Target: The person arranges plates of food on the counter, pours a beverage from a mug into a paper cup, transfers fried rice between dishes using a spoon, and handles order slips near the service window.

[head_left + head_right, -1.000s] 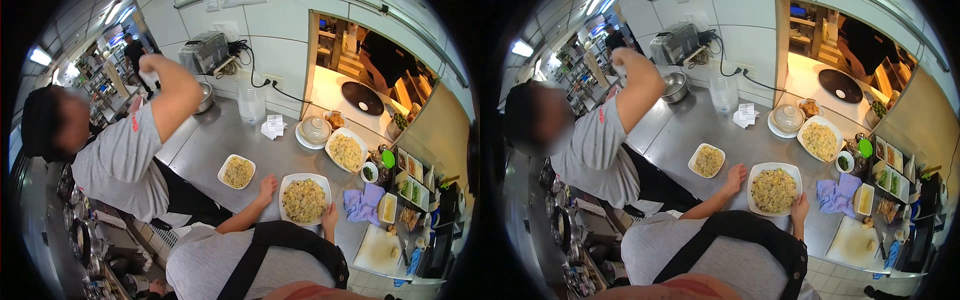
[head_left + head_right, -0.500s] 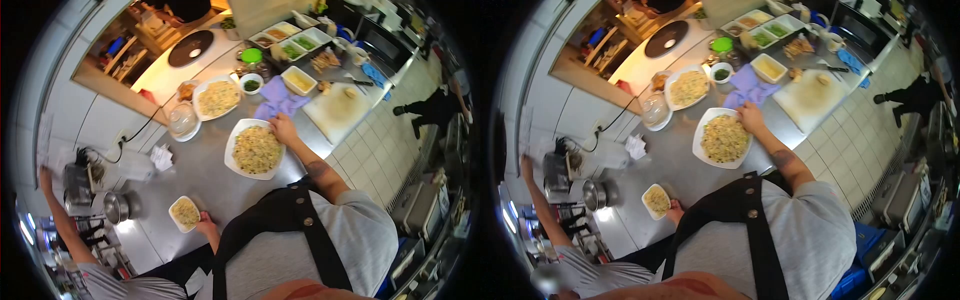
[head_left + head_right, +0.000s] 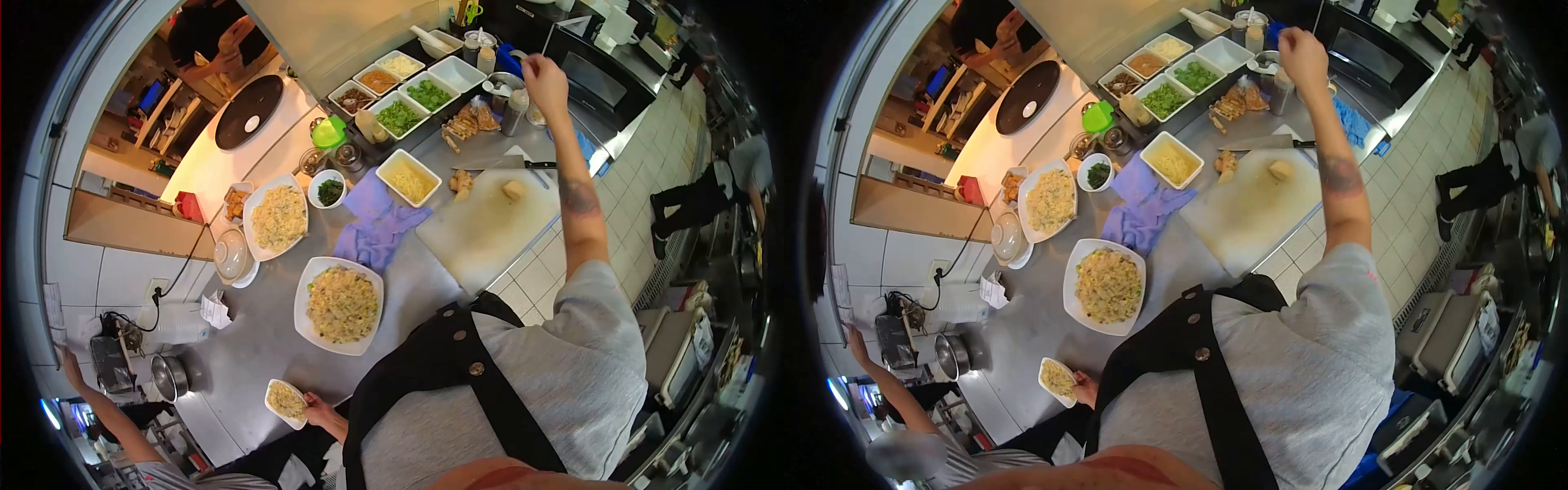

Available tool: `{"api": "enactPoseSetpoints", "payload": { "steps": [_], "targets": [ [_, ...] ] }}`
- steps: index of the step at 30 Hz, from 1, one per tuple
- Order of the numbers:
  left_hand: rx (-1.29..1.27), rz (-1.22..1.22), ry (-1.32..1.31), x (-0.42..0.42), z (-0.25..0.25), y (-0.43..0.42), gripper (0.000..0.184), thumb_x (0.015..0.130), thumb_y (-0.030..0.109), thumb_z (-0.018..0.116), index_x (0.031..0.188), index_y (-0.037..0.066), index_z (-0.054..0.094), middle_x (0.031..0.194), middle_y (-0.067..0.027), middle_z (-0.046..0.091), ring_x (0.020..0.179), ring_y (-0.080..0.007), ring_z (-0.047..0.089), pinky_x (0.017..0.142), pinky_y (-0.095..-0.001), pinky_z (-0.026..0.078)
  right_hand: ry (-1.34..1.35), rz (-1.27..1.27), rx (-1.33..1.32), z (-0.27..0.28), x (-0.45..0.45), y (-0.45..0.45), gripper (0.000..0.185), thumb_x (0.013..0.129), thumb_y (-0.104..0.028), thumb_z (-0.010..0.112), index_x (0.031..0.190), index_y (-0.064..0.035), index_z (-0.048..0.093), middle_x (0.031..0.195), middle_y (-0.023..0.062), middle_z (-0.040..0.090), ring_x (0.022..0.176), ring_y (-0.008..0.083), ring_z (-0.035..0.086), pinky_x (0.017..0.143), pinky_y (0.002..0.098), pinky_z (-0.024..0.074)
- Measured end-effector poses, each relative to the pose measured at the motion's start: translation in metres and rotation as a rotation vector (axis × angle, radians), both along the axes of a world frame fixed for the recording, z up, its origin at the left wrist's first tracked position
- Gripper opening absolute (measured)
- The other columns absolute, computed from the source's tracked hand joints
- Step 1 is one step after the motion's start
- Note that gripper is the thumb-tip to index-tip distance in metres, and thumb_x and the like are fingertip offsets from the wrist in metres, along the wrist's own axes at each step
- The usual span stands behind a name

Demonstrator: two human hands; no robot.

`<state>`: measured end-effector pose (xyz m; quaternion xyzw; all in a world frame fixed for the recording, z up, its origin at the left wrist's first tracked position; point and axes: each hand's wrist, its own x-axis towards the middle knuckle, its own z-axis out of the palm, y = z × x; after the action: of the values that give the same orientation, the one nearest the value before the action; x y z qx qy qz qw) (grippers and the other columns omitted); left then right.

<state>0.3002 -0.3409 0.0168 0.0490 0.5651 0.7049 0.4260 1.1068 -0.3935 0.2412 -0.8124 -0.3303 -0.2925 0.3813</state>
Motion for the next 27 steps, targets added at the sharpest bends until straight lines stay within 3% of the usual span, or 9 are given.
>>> {"api": "enactPoseSetpoints", "payload": {
  "steps": [5,6,8,12,15,17,18,22,27],
  "targets": [
    [0.007,-0.053,-0.121,-0.023,-0.071,-0.029,0.031,0.092,0.016,0.038,0.112,-0.006,0.047,0.082,-0.0152,0.056,0.079,-0.0268,0.057,0.083,-0.0398,0.052,0.255,0.237,-1.000,-0.020,0.108,0.085,0.034,0.070,-0.026,0.071,0.090,-0.0003,0.067,0.090,0.0178,0.067,0.081,0.0321,0.065,0.072,0.0387,0.0525],
    [-0.053,0.023,-0.065,0.059,-0.003,-0.047,0.025,0.090,0.007,0.032,0.096,-0.012,0.047,0.075,-0.0150,0.053,0.069,-0.0234,0.054,0.082,-0.0364,0.052,0.453,0.314,-1.159,0.006,0.075,0.091,0.040,0.066,-0.029,0.074,0.093,0.0000,0.068,0.093,0.0178,0.067,0.083,0.0318,0.065,0.072,0.0399,0.0527],
    [-0.098,0.047,0.024,0.093,0.009,-0.056,0.030,0.091,0.010,0.032,0.103,-0.014,0.046,0.082,-0.0171,0.056,0.073,-0.0249,0.057,0.083,-0.0375,0.052,0.341,0.252,-1.209,-0.045,0.094,0.128,0.051,0.057,-0.034,0.081,0.094,-0.0004,0.068,0.095,0.0164,0.067,0.088,0.0278,0.065,0.071,0.0415,0.0535],
    [0.019,-0.038,-0.049,0.064,-0.056,-0.055,0.034,0.090,0.008,0.037,0.118,-0.010,0.045,0.101,-0.0198,0.058,0.082,-0.0313,0.059,0.085,-0.0421,0.051,0.245,0.033,-1.080,-0.109,0.112,0.148,0.032,0.078,-0.026,0.061,0.094,0.0008,0.068,0.101,0.0172,0.065,0.094,0.0310,0.064,0.076,0.0438,0.0520],
    [-0.438,-0.715,1.303,0.030,-0.082,-0.064,0.034,0.089,0.006,0.038,0.119,-0.007,0.047,0.107,-0.0188,0.056,0.085,-0.0327,0.059,0.086,-0.0448,0.050,-0.287,0.213,-1.362,-0.087,0.121,0.149,0.030,0.082,-0.013,0.045,0.095,0.0004,0.068,0.102,0.0172,0.065,0.095,0.0308,0.064,0.073,0.0496,0.0510],
    [-0.283,-0.373,0.638,0.060,-0.065,-0.052,0.034,0.087,0.005,0.037,0.118,-0.008,0.047,0.105,-0.0182,0.056,0.085,-0.0321,0.059,0.085,-0.0441,0.051,0.031,0.112,-1.086,-0.059,0.128,0.153,0.027,0.078,-0.014,0.050,0.095,-0.0068,0.070,0.097,0.0123,0.068,0.087,0.0314,0.065,0.067,0.0475,0.0521],
    [-0.109,-0.025,-0.038,0.093,-0.032,-0.045,0.034,0.087,0.004,0.036,0.117,-0.008,0.047,0.103,-0.0181,0.056,0.084,-0.0316,0.059,0.084,-0.0431,0.051,-0.162,0.168,-1.155,-0.030,0.120,0.143,0.027,0.077,-0.014,0.051,0.096,-0.0069,0.070,0.097,0.0115,0.068,0.086,0.0313,0.066,0.064,0.0485,0.0521],
    [-0.177,-0.022,0.000,0.106,-0.021,-0.041,0.031,0.086,0.004,0.035,0.112,-0.008,0.048,0.096,-0.0172,0.057,0.079,-0.0272,0.059,0.080,-0.0399,0.053,0.210,0.032,-1.239,0.053,0.095,0.136,0.023,0.075,-0.010,0.051,0.088,0.0007,0.067,0.079,0.0160,0.068,0.062,0.0271,0.067,0.059,0.0368,0.0537],
    [-0.174,-0.113,0.045,0.098,-0.022,-0.025,0.030,0.087,0.004,0.035,0.114,-0.002,0.047,0.098,-0.0137,0.057,0.074,-0.0243,0.060,0.078,-0.0394,0.054,0.234,0.086,-1.155,0.013,0.125,0.116,0.029,0.079,-0.017,0.047,0.086,0.0040,0.066,0.079,0.0188,0.067,0.061,0.0285,0.067,0.060,0.0398,0.0533]
  ]
}}
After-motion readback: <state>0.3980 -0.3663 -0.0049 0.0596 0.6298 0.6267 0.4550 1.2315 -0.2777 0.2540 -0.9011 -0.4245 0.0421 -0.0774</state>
